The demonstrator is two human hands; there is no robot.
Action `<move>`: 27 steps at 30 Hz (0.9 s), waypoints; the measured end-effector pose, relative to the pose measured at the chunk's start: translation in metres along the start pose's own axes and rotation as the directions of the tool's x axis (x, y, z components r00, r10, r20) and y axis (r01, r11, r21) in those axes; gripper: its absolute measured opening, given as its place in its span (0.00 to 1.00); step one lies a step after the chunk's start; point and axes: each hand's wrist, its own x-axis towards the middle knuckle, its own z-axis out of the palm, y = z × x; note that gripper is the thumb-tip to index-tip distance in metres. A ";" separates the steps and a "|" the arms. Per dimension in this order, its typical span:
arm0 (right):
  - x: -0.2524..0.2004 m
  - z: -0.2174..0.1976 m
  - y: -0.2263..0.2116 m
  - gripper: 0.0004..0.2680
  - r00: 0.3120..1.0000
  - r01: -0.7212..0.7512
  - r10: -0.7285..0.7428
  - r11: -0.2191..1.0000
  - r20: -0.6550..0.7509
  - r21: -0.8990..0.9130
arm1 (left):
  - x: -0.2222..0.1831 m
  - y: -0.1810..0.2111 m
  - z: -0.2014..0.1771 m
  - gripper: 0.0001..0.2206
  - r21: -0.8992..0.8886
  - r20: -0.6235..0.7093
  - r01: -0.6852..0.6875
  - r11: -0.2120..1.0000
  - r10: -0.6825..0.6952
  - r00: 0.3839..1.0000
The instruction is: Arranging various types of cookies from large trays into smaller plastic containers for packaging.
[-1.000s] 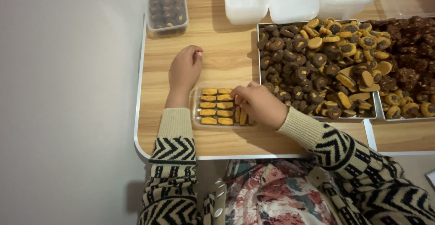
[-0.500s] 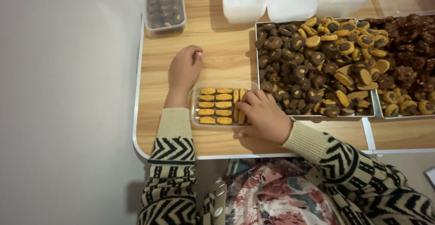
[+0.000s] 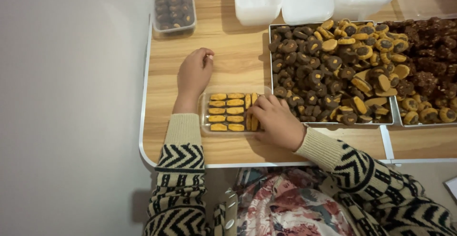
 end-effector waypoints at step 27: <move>-0.094 -0.046 0.089 0.17 0.836 -0.034 0.119 0.985 -0.536 0.167 | 0.004 -0.016 0.009 0.09 -0.008 -0.021 -0.022 1.000 0.022 1.000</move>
